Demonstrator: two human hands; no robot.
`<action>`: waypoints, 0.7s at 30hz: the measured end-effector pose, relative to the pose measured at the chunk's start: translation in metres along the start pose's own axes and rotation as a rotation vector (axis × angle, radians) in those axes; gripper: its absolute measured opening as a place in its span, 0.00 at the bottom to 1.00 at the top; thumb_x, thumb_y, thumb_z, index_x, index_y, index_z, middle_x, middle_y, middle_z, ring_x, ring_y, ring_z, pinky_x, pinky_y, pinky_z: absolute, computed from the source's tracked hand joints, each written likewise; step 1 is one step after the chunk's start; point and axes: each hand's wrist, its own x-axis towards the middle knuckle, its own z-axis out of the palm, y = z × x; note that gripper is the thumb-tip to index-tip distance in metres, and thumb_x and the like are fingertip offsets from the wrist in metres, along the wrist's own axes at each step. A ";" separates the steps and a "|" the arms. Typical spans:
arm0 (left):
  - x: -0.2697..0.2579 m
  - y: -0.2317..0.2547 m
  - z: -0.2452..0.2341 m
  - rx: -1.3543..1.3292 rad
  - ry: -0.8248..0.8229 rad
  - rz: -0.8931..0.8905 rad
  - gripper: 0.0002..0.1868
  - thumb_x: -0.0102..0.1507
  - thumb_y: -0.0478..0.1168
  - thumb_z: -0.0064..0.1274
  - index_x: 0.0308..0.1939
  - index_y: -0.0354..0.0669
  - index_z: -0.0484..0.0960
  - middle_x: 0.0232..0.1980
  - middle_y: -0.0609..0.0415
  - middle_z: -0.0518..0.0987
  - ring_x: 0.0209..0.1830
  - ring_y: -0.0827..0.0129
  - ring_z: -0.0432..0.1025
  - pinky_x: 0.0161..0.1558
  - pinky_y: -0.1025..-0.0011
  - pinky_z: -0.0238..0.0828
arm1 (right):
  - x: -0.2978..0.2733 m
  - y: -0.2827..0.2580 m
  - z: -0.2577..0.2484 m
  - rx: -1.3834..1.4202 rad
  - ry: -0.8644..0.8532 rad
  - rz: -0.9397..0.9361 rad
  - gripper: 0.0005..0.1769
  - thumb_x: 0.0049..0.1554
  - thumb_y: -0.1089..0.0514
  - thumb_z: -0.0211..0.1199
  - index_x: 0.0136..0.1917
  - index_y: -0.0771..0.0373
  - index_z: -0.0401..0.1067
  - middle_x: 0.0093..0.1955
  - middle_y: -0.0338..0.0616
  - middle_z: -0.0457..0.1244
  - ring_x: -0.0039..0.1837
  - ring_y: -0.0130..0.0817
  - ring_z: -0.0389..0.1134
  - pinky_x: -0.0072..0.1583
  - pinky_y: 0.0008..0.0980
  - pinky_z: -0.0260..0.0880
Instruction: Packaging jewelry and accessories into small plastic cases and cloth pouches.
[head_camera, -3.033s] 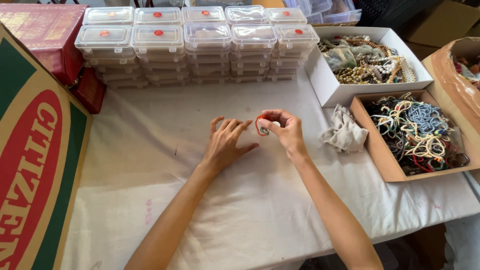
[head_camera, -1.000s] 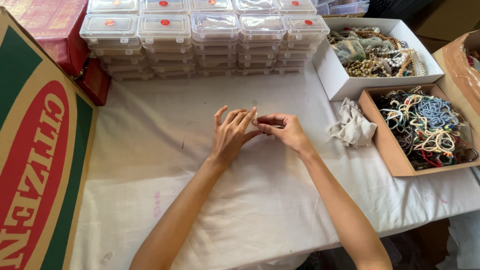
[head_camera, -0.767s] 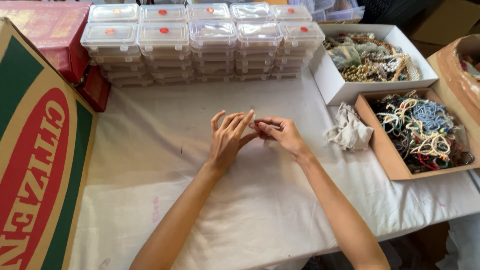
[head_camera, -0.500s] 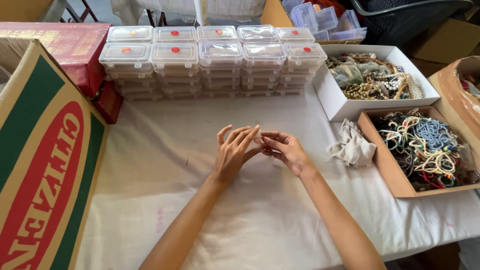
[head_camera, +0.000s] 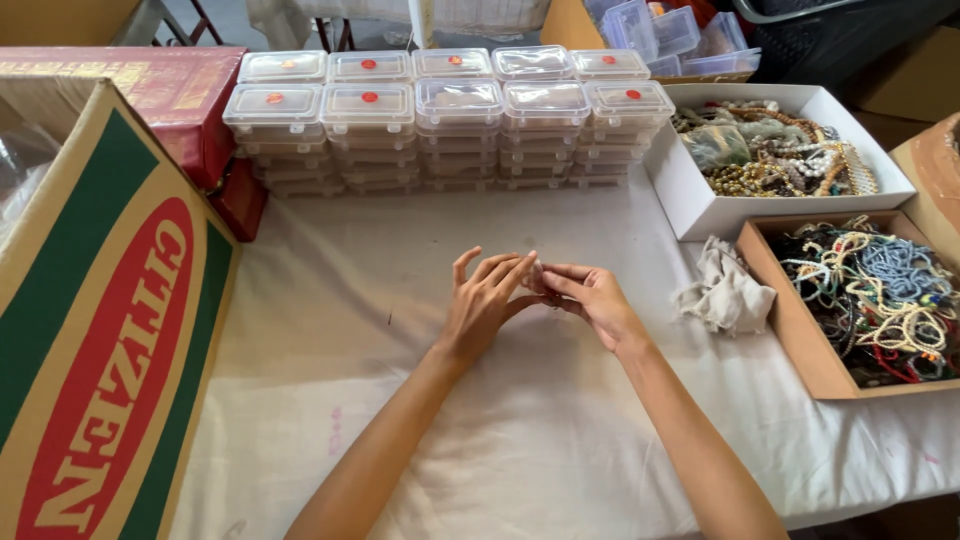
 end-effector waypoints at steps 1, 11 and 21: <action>-0.001 0.000 0.002 0.003 0.001 -0.004 0.35 0.61 0.51 0.64 0.70 0.49 0.73 0.59 0.60 0.81 0.63 0.72 0.72 0.73 0.53 0.48 | -0.001 -0.002 0.000 -0.001 -0.005 0.002 0.18 0.60 0.59 0.64 0.61 0.69 0.77 0.56 0.51 0.73 0.55 0.31 0.74 0.57 0.30 0.75; -0.007 -0.008 0.014 -0.039 -0.081 -0.021 0.35 0.61 0.52 0.62 0.71 0.53 0.72 0.61 0.59 0.80 0.65 0.70 0.72 0.74 0.51 0.46 | 0.003 0.000 0.000 0.045 -0.053 0.025 0.26 0.61 0.61 0.58 0.72 0.66 0.65 0.59 0.49 0.71 0.58 0.34 0.74 0.59 0.33 0.77; 0.000 -0.007 0.012 -0.020 -0.100 0.076 0.40 0.60 0.55 0.60 0.75 0.55 0.66 0.75 0.54 0.69 0.75 0.62 0.63 0.75 0.50 0.44 | 0.008 0.010 0.003 -0.012 0.030 -0.016 0.28 0.57 0.67 0.63 0.71 0.66 0.65 0.55 0.50 0.71 0.55 0.37 0.75 0.56 0.33 0.78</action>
